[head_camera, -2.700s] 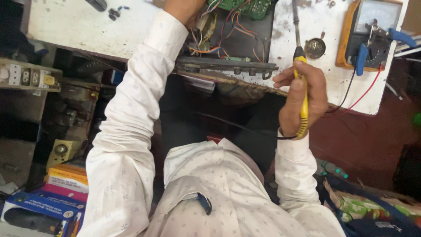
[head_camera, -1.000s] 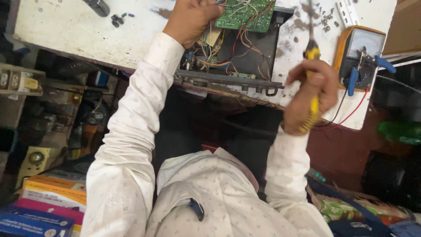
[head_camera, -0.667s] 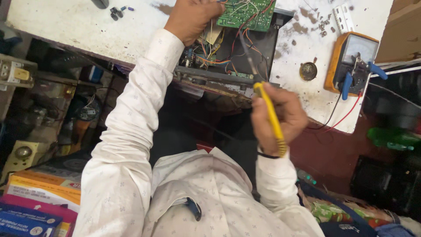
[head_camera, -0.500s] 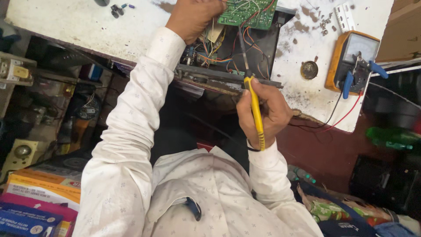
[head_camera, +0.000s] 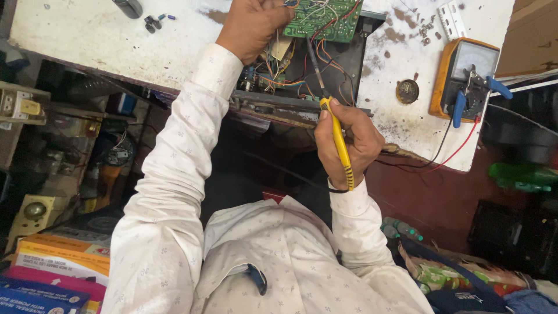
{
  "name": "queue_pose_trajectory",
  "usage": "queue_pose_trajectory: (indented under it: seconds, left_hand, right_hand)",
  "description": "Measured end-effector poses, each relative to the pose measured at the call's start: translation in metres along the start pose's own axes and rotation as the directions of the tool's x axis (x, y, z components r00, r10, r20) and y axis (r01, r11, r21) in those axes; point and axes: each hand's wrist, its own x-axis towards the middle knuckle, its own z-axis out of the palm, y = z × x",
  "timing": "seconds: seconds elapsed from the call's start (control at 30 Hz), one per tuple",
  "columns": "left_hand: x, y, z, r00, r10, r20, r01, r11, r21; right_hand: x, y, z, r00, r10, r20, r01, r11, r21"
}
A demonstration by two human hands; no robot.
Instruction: The person repairs an audio amplifier on a workbench. They lift and reposition the circuit board, adjust wires and components by hand, test points with a multimeter probe, solder connections on the board with a soldering iron, and use pliers to work on the board near the end.
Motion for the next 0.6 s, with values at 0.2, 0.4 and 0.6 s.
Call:
queue_pose_trajectory:
  seconds: [0.2, 0.4, 0.6]
  left_hand:
    - [0.0015, -0.0013, -0.0010, 0.999, -0.019, -0.045, 0.025, 0.993, 0.117]
    - [0.0002, 0.0007, -0.0003, 0.998, -0.038, -0.050, 0.045, 0.989, 0.142]
    - [0.0016, 0.0041, 0.0013, 0.999, 0.027, 0.048, -0.027, 1.000, 0.013]
  right_hand:
    - [-0.0004, 0.0017, 0.0012, 1.000, 0.018, -0.008, -0.018, 0.999, 0.028]
    - [-0.0002, 0.0030, 0.0007, 1.000, 0.015, -0.013, -0.015, 1.000, -0.009]
    - [0.0003, 0.0035, 0.0016, 1.000, -0.009, -0.014, 0.009, 1.000, -0.002]
